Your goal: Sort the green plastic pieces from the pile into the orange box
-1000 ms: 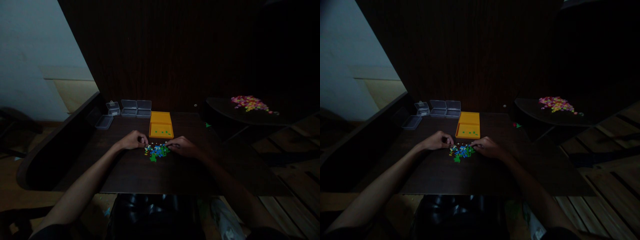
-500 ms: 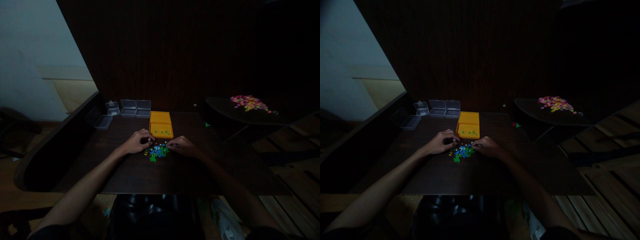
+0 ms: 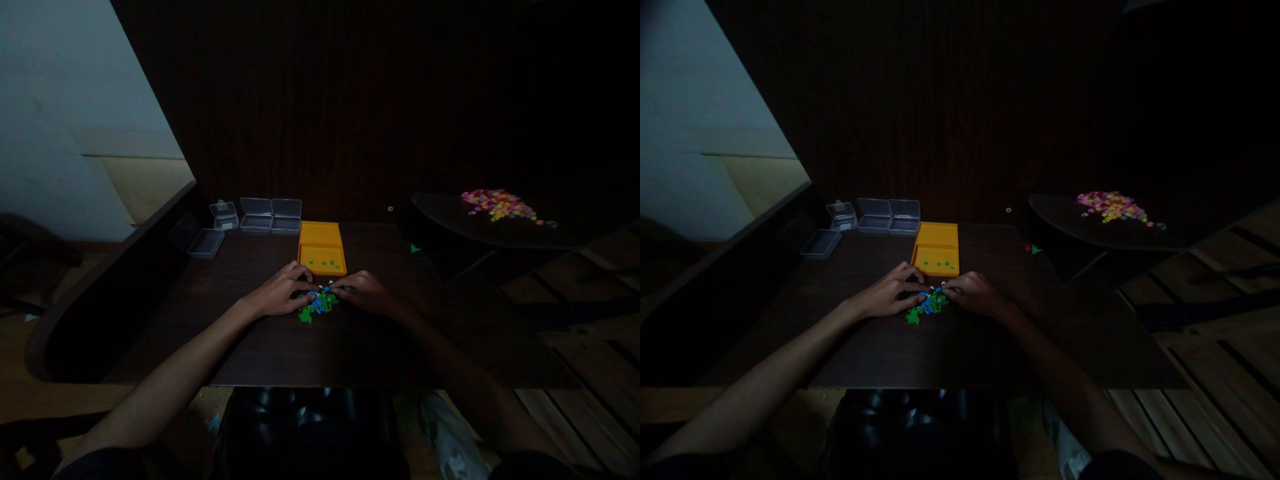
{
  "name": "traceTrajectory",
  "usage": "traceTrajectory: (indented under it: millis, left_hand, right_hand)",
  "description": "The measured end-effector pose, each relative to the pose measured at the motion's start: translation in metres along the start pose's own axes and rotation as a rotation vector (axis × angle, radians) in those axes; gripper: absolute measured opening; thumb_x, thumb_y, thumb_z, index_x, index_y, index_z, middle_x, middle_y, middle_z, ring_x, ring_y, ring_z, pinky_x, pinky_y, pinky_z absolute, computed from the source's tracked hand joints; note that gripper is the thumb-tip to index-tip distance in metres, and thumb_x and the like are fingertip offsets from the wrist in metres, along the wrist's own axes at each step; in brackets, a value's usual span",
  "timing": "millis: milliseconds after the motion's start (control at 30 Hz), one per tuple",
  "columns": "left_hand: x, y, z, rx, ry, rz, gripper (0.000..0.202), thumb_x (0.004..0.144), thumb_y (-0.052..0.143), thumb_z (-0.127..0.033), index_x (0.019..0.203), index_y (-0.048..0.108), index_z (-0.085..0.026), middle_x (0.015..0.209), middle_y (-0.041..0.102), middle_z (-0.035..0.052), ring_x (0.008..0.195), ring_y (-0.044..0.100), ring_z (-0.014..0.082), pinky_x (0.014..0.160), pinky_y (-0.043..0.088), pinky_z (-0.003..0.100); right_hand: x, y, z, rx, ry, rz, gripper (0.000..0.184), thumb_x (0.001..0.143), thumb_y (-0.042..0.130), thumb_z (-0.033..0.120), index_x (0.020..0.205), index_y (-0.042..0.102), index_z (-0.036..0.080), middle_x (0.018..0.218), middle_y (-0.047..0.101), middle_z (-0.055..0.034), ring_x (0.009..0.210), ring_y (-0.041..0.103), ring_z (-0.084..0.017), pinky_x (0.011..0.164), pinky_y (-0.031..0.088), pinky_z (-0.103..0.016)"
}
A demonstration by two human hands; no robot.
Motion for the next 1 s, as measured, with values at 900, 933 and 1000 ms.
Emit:
traceTrajectory:
  millis: [900,933,1000]
  left_hand:
    - [0.0013,-0.0013,-0.0050,0.016,-0.004,-0.030,0.040,0.092,0.055,-0.044,0.121,0.065,-0.019,0.114,0.058,0.0115,0.108,0.049,0.0252,0.099,0.043,0.042]
    - [0.0014,-0.0011,-0.0056,0.020,-0.002,-0.033,0.041,0.091,0.056,-0.044,0.123,0.065,-0.019,0.116,0.058,0.0117,0.110,0.048,0.0257,0.100,0.042,0.043]
    - [0.0017,0.0000,-0.0065,0.033,0.006,-0.035,0.042,0.091,0.056,-0.045,0.123,0.065,-0.019,0.119,0.057,0.0122,0.113,0.047,0.0266,0.101,0.041,0.043]
  right_hand:
    - [-0.0004,-0.0042,0.0074,-0.028,0.007,-0.031,0.029,0.092,0.049,0.025,0.112,0.070,0.023,0.103,0.075,-0.0049,0.086,0.069,-0.018,0.078,0.048,-0.028]
    - [-0.0003,-0.0045,0.0073,-0.037,0.012,-0.040,0.029,0.092,0.049,0.025,0.112,0.070,0.023,0.104,0.075,-0.0050,0.088,0.069,-0.018,0.079,0.048,-0.028]
    - [-0.0002,-0.0045,0.0073,-0.050,0.015,-0.047,0.029,0.093,0.049,0.025,0.113,0.070,0.024,0.105,0.075,-0.0044,0.089,0.069,-0.018,0.081,0.049,-0.029]
Point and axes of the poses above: each hand's wrist, its own x-axis towards the middle knuckle, its own y-axis out of the palm, z = x × y, the point moved 7 cm from there along x, towards the middle knuckle
